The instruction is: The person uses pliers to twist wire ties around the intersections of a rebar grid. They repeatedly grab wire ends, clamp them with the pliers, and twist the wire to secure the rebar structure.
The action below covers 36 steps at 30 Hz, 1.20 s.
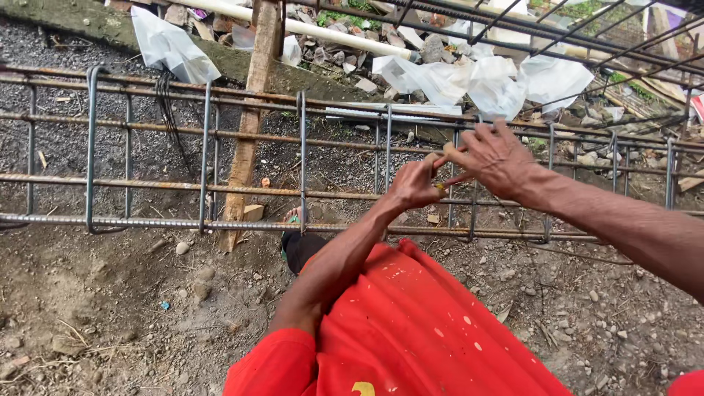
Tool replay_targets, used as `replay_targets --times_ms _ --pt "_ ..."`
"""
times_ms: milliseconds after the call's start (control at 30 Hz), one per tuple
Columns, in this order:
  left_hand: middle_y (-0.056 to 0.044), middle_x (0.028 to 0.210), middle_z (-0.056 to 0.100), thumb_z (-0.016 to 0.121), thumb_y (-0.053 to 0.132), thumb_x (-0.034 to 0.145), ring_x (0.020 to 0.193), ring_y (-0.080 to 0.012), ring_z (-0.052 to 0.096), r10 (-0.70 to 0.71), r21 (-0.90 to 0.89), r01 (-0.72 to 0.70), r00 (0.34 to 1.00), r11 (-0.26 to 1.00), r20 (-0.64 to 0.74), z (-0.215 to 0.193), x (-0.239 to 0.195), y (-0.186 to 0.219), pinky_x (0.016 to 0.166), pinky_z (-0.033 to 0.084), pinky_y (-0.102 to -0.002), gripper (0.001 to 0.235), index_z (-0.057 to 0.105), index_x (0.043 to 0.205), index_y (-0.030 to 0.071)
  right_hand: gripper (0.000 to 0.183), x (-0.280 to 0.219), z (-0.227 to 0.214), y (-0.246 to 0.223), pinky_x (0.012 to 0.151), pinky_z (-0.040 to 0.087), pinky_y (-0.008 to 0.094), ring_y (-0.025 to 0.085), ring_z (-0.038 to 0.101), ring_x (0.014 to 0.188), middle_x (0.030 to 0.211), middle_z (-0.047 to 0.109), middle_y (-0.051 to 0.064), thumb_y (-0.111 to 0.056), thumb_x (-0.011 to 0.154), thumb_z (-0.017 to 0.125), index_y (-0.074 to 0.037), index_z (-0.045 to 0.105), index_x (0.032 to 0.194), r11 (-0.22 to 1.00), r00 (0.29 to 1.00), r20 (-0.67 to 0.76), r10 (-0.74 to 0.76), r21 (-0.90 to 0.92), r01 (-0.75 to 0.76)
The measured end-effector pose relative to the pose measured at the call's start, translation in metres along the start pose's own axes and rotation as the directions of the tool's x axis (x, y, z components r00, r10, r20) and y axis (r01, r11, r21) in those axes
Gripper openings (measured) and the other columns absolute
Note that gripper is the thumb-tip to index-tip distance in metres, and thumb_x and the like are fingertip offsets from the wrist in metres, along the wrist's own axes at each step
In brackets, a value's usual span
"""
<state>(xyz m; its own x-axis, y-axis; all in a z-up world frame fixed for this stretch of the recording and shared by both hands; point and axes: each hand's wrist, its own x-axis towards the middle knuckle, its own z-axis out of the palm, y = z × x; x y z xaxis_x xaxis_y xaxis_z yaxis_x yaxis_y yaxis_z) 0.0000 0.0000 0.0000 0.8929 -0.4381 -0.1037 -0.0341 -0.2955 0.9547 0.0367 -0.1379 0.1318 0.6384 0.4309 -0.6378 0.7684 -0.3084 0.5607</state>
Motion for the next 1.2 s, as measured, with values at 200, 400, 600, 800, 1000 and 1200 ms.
replay_targets --times_ms 200,400,600,800,1000,1200 --pt "-0.014 0.085 0.062 0.068 0.011 0.071 0.078 -0.0302 0.062 -0.117 -0.17 0.122 0.992 0.978 0.039 0.025 0.024 -0.044 0.075 0.053 -0.044 0.03 0.056 0.098 0.007 0.02 0.033 0.041 0.019 0.088 0.045 0.034 0.019 0.058 0.095 0.097 0.059 0.002 -0.026 0.106 0.044 -0.029 0.046 0.126 0.992 0.985 -0.136 -0.11 0.039 0.116" --pt "-0.025 0.109 0.057 0.068 0.005 0.074 0.11 -0.0434 0.055 -0.071 -0.322 0.105 0.991 0.941 0.115 -0.015 0.013 -0.009 0.092 0.049 -0.052 0.052 0.055 0.122 -0.01 0.024 0.047 0.025 0.033 0.084 0.046 0.035 0.02 0.06 0.092 0.096 0.061 0.003 -0.021 0.095 0.053 -0.033 0.044 0.114 0.98 0.965 -0.194 -0.176 0.054 0.189" --pt "-0.022 0.106 0.055 0.072 0.008 0.072 0.105 -0.0398 0.055 -0.103 -0.376 0.126 0.991 0.918 0.081 -0.019 0.015 -0.008 0.087 0.049 -0.048 0.047 0.056 0.113 -0.006 0.033 0.07 0.046 0.036 0.083 0.045 0.037 0.019 0.06 0.092 0.097 0.06 0.001 -0.023 0.083 0.056 -0.033 0.047 0.114 0.975 0.953 -0.221 -0.207 0.031 0.22" --pt "-0.017 0.095 0.061 0.071 0.009 0.071 0.084 -0.0345 0.058 -0.074 -0.404 0.145 0.98 0.903 0.186 -0.028 0.012 0.004 0.076 0.05 -0.041 0.04 0.062 0.109 0.0 0.025 0.054 -0.007 0.048 0.09 0.045 0.029 0.014 0.059 0.096 0.095 0.062 -0.005 -0.026 0.091 0.052 -0.029 0.055 0.116 0.957 0.957 0.136 -0.257 0.172 0.232" --pt "-0.023 0.104 0.069 0.071 0.014 0.075 0.096 -0.0415 0.069 0.034 0.005 -0.037 0.95 0.999 0.311 0.009 0.016 -0.037 0.081 0.053 -0.051 0.055 0.056 0.127 0.009 0.026 0.049 0.037 0.043 0.037 0.052 0.027 0.015 0.055 0.041 0.058 0.062 0.008 -0.019 0.092 0.052 0.0 0.063 0.106 0.447 0.624 0.587 -0.516 0.806 -0.388" --pt "-0.014 0.1 0.062 0.059 0.014 0.091 0.089 -0.0344 0.069 0.401 0.434 -0.358 0.916 0.827 -0.008 0.049 -0.022 -0.017 0.078 0.059 -0.045 0.036 0.052 0.127 0.014 0.033 0.014 0.095 0.001 0.035 0.058 0.048 0.034 0.063 0.035 0.058 0.064 0.029 -0.014 0.075 0.06 0.013 0.066 0.092 -0.074 0.516 0.487 -0.704 0.673 -0.736"
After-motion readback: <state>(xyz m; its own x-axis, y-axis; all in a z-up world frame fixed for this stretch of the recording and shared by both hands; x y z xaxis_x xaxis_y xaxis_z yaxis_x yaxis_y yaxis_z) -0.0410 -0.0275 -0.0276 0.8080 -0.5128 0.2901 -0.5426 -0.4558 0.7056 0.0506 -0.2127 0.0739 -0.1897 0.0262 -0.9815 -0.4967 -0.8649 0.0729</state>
